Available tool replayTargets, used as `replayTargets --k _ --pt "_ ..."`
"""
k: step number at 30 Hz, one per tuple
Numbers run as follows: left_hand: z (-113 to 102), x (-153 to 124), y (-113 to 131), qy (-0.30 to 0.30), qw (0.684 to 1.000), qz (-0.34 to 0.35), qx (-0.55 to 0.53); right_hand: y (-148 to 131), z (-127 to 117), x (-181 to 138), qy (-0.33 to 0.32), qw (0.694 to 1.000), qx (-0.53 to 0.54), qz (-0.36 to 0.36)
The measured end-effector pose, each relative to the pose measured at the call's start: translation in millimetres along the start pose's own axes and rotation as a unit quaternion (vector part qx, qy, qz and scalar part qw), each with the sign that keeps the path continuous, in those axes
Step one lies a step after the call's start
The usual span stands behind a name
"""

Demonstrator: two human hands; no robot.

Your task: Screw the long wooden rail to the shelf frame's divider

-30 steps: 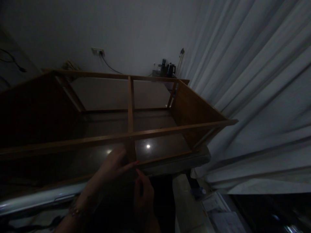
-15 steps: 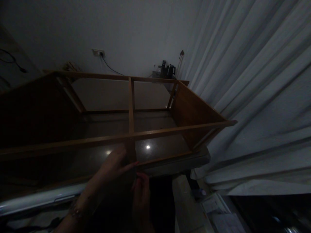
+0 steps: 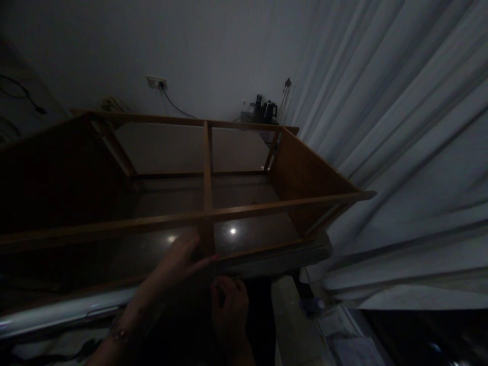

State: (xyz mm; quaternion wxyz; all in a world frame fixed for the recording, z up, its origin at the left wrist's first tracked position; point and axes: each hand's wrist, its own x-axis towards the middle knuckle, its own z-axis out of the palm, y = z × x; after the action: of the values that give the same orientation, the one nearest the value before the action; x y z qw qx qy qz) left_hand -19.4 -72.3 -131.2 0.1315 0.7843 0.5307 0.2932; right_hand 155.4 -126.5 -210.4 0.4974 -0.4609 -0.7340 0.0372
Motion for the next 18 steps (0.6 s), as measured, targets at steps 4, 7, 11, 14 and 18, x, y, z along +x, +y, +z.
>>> replayTargets --k 4,7,11,14,18 --pt "2.4 -2.3 -2.2 0.007 1.000 -0.005 0.015 -4.2 0.6 -3.8 -0.008 0.999 -0.024 0.029" --pt "3.2 -3.6 -2.1 0.025 0.999 0.000 0.025 -5.6 -3.8 -2.1 -0.032 0.998 -0.038 0.025" --pt "1.1 -2.2 0.5 0.019 1.000 0.006 0.002 -8.5 -11.3 3.6 -0.055 0.997 -0.055 0.018" --pt "1.1 -1.5 0.3 0.019 1.000 0.002 0.004 -10.1 -11.2 2.6 -0.042 0.997 -0.034 0.049" --pt "2.0 -1.8 -1.1 0.014 1.000 0.001 0.012 -13.3 -1.6 -6.4 -0.019 0.982 0.073 0.172"
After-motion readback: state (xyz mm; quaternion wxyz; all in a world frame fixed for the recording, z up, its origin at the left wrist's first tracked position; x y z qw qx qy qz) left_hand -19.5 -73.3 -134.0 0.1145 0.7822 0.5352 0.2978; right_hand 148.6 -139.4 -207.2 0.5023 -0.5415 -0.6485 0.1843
